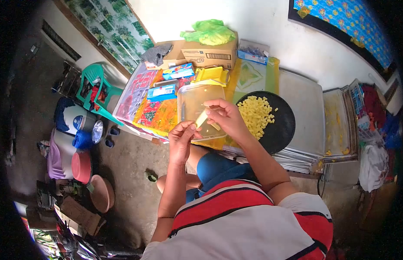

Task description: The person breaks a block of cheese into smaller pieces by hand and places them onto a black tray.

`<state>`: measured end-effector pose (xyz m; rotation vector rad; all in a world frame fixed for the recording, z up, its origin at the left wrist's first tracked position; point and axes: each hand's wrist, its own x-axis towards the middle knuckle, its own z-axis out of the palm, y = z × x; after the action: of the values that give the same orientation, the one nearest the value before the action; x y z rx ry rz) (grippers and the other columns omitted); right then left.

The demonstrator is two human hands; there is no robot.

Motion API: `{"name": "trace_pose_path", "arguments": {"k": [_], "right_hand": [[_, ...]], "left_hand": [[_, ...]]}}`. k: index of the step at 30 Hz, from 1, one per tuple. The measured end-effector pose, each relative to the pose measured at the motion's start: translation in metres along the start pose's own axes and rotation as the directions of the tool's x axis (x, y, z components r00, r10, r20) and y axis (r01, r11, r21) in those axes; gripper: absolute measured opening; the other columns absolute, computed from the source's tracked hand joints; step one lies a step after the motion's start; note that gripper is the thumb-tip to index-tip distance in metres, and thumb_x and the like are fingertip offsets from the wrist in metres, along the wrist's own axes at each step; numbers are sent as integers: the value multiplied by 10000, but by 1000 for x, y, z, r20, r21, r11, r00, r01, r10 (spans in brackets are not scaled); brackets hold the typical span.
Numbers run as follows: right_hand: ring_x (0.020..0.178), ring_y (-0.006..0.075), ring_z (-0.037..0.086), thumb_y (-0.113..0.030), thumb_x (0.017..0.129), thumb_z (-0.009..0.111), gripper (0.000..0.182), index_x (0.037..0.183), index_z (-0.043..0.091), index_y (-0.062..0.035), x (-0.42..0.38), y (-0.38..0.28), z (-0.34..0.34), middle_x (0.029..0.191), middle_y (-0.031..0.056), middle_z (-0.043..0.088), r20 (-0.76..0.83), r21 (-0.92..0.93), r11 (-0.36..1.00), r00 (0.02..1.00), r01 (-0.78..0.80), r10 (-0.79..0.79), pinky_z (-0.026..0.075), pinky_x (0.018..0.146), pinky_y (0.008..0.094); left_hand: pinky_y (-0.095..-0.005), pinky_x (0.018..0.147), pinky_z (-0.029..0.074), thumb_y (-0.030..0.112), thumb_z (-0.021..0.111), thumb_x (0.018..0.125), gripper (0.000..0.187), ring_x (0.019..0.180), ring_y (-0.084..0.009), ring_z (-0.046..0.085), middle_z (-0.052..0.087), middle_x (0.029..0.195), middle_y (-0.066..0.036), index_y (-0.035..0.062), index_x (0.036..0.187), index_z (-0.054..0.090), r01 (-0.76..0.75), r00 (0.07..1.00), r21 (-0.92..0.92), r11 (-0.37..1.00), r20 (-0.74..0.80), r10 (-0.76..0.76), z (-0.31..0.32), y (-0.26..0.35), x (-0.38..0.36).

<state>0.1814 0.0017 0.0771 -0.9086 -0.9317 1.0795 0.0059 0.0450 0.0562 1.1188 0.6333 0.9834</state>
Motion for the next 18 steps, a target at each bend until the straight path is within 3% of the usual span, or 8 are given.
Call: {"name": "trace_pose_path", "arguments": {"k": [4, 10, 18], "right_hand": [[857, 103, 596, -44, 865, 623, 319, 1175, 557, -5, -2, -1, -1, 966, 45, 602, 43, 25, 1000, 999, -7, 6, 517, 749, 250], [895, 106, 605, 5, 814, 670, 406, 1193, 525, -3, -6, 6, 0, 1022, 53, 609, 101, 54, 998, 994, 26, -31, 499, 778, 251], [907, 107, 604, 19, 812, 667, 366, 1157, 546, -3, -7, 3, 2, 1005, 50, 617, 129, 46, 997, 990, 60, -65, 497, 775, 248]], "left_hand": [[-263, 645, 533, 54, 619, 878, 164, 650, -140, 624, 670, 826, -118, -31, 1018, 628, -13, 999, -2, 1000, -31, 12, 0, -1, 0], [-271, 667, 545, 28, 645, 855, 165, 714, -138, 627, 670, 859, -101, -22, 1011, 632, -149, 989, 3, 989, -19, 149, 7, 3, -5], [-289, 675, 544, 27, 653, 847, 161, 731, -151, 630, 673, 883, -121, -32, 996, 633, -128, 992, 85, 988, -1, 129, -2, 7, -9]]}}
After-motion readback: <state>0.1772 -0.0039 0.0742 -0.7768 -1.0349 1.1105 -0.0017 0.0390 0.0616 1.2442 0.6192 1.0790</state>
